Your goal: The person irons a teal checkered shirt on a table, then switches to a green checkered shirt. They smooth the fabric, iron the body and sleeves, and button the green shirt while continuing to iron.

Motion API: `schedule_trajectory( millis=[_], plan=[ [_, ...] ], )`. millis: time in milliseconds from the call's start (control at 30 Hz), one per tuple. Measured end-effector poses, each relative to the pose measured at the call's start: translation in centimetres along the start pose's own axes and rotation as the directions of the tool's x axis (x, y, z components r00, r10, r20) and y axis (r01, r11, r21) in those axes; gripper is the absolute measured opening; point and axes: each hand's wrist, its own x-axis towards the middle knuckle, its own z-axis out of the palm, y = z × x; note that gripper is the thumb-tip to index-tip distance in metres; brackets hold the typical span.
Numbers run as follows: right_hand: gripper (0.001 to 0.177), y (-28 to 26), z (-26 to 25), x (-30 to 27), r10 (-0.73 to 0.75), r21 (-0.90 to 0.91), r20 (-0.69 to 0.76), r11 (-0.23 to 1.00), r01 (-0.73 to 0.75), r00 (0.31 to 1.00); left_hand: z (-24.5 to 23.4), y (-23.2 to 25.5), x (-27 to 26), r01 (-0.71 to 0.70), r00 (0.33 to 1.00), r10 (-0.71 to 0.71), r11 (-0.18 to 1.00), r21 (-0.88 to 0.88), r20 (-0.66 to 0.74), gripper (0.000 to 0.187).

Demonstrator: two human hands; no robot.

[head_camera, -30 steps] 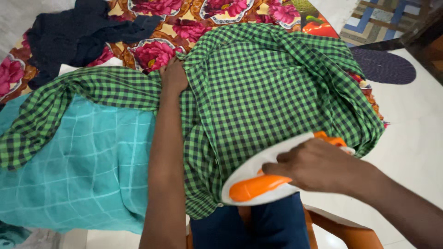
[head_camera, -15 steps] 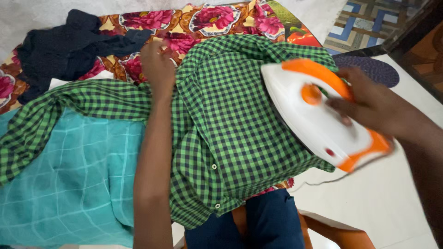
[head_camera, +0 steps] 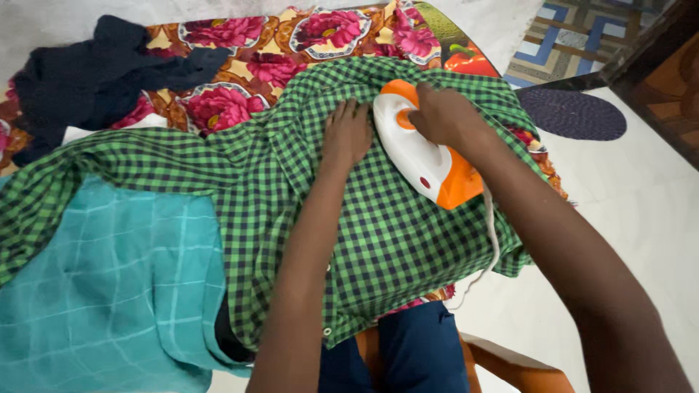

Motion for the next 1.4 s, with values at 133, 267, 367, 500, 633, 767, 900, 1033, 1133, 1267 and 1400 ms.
schedule_trajectory(
  millis=[133,267,367,500,633,767,900,1033,1133,1267,1400],
  plan=[
    [0.053,0.1,-2.6,-4.1,0.068,0.013,0.049,0.998,-0.069,0.996,-1.1,0.5,-0.3,0.05,0.988,-0.05,0.999,0.004,0.145,0.049],
    [0.054,-1.1,-5.9,-11.5,0.115,-0.067,0.168,0.992,-0.105,0.979,-1.8,0.9,-0.8,0.047,0.991,-0.048,0.999,0.012,0.126,0.049],
    [0.059,-2.6,-8.1,-17.6,0.135,-0.029,0.241,0.991,-0.132,0.961,-1.8,0.6,-0.7,0.025,0.99,-0.021,0.999,-0.025,0.139,0.048],
    [0.061,-3.5,-12.0,-21.9,0.262,-0.053,0.352,0.964,-0.26,0.899,-1.2,0.7,-0.3,0.066,0.988,-0.061,0.997,-0.029,0.143,0.048],
    [0.066,-3.2,-13.4,-22.3,0.404,-0.134,0.337,0.915,-0.381,0.85,-1.2,1.5,0.7,0.074,0.987,-0.08,0.996,0.048,0.142,0.052],
    [0.064,-2.8,-13.9,-19.5,0.351,0.061,0.234,0.925,-0.374,0.907,-0.5,3.5,1.4,-0.06,0.997,0.058,0.997,-0.037,-0.059,0.05],
    [0.053,-3.1,-11.6,-14.1,0.253,0.202,0.245,0.931,-0.304,0.936,1.6,4.2,3.6,-0.158,0.982,0.149,0.985,-0.075,-0.113,0.018],
    [0.055,-2.4,-8.9,-9.8,0.202,0.21,0.279,0.941,-0.265,0.939,2.8,3.0,6.0,-0.182,0.98,0.176,0.982,-0.054,-0.092,0.014],
    [0.05,-0.3,-7.8,-7.7,0.256,0.134,0.279,0.944,-0.301,0.926,3.4,2.1,5.6,-0.22,0.966,0.212,0.975,-0.039,-0.146,0.025],
    [0.051,2.6,-6.2,-5.5,0.213,-0.057,0.027,0.976,-0.211,0.977,3.5,2.0,5.8,-0.22,0.95,0.226,0.974,0.051,-0.216,0.052],
    [0.05,3.7,-5.6,-3.3,0.252,-0.026,0.07,0.968,-0.251,0.965,2.7,2.7,5.4,-0.087,0.995,0.087,0.996,-0.012,-0.041,0.057]
  ],
)
